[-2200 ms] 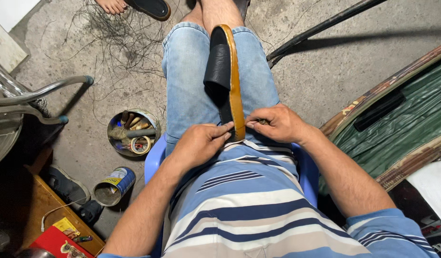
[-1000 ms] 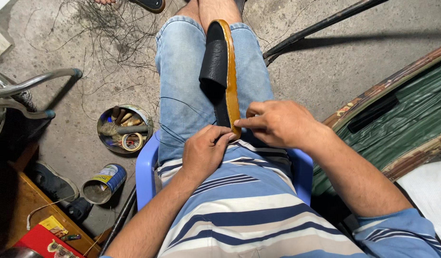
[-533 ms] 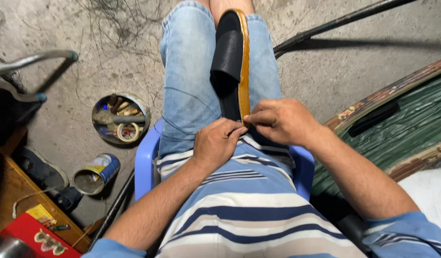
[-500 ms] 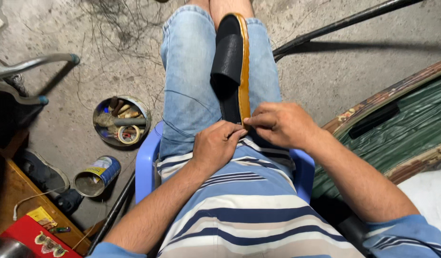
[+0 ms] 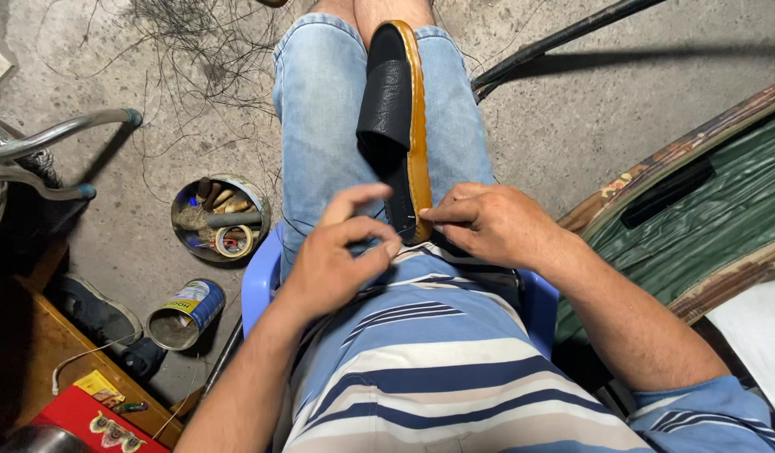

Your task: The person sits on a blue plastic chair and sews the sole of a black slipper using a needle and thread. They repeatedly push the needle through the shoe's edge and pull the thread tight to secure the sole.

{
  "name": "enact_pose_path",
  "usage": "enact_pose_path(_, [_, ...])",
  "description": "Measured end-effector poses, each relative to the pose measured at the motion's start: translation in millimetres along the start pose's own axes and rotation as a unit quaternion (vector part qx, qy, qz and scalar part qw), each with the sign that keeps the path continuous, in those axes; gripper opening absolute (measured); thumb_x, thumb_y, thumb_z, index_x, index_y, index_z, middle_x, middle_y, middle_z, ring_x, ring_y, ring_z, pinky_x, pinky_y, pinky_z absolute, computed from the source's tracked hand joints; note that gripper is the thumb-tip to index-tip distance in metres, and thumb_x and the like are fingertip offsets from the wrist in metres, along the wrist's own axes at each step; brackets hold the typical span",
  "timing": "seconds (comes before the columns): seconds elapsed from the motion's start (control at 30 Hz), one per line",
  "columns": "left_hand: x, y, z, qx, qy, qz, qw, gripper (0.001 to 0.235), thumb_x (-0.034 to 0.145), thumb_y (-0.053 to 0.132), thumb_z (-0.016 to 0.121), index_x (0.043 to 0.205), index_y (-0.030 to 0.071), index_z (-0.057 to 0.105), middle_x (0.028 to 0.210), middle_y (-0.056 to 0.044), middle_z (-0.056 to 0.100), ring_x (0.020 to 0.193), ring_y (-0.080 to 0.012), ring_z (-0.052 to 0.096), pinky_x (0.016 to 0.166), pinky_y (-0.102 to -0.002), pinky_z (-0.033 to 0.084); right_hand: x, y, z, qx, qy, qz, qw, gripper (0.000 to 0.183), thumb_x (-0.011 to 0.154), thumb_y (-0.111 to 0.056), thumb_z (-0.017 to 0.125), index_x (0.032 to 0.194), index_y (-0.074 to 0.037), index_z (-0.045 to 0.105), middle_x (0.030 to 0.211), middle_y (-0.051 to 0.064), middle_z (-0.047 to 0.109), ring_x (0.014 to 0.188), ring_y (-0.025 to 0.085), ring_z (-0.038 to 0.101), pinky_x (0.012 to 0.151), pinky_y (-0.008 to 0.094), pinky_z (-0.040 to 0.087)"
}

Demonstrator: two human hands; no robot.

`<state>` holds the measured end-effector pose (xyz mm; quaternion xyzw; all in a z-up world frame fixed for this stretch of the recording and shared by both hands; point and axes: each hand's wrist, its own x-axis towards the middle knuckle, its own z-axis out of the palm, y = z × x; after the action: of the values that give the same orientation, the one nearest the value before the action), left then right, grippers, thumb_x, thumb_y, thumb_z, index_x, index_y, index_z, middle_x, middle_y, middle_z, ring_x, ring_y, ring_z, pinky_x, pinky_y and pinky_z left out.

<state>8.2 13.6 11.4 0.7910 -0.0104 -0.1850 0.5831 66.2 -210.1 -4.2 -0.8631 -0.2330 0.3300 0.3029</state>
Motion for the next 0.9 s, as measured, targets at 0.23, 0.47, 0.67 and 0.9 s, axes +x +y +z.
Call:
enact_pose_path(0.23, [11, -12, 26, -0.14, -0.029, -0.017, 0.99, 0.016, 0.082, 0.013, 0.064, 0.097, 0.014, 0.07, 0.089, -0.009, 0.068, 0.087, -0.0246, 0.065, 0.076, -0.035, 0.051, -3, -6, -6, 0.046, 0.026, 0.011, 0.999, 0.022, 0.077, -0.025, 0.065, 0.098, -0.027, 0.071, 0.087, -0.005, 0.069, 0.087, 0.021, 0.066, 0.073, 0.033, 0.053])
enact_pose_path(0.47, [15, -14, 24, 0.19, 0.002, -0.067, 0.979, 0.026, 0.081, 0.023, 0.062, 0.106, 0.026, 0.053, 0.084, -0.002, 0.065, 0.084, -0.0255, 0.065, 0.071, -0.039, 0.05, -8, -2, 5, 0.043, 0.041, 0.012, 0.998, 0.022, 0.078, -0.027, 0.066, 0.1, -0.029, 0.07, 0.088, -0.007, 0.069, 0.087, 0.018, 0.066, 0.073, 0.033, 0.053])
enact_pose_path(0.67, [31, -1, 22, 0.005, -0.081, -0.136, 0.987, 0.036, 0.075, 0.015, 0.056, 0.108, 0.022, 0.066, 0.087, -0.015, 0.066, 0.084, -0.0328, 0.065, 0.073, -0.04, 0.05, -20, -29, -47, -0.073, -0.09, 0.018, 0.993, 0.038, 0.079, -0.022, 0.053, 0.115, -0.028, 0.063, 0.089, 0.007, 0.062, 0.084, 0.034, 0.062, 0.074, 0.048, 0.05])
enact_pose_path(0.9, [28, -8, 17, -0.054, -0.082, -0.114, 0.989, 0.037, 0.084, 0.009, 0.051, 0.116, 0.022, 0.063, 0.084, -0.012, 0.066, 0.072, -0.0226, 0.065, 0.069, -0.034, 0.053, -16, -6, -27, 0.069, -0.004, 0.076, 0.995, 0.027, 0.078, -0.027, 0.061, 0.104, -0.023, 0.067, 0.083, 0.01, 0.067, 0.085, 0.032, 0.063, 0.072, 0.042, 0.05])
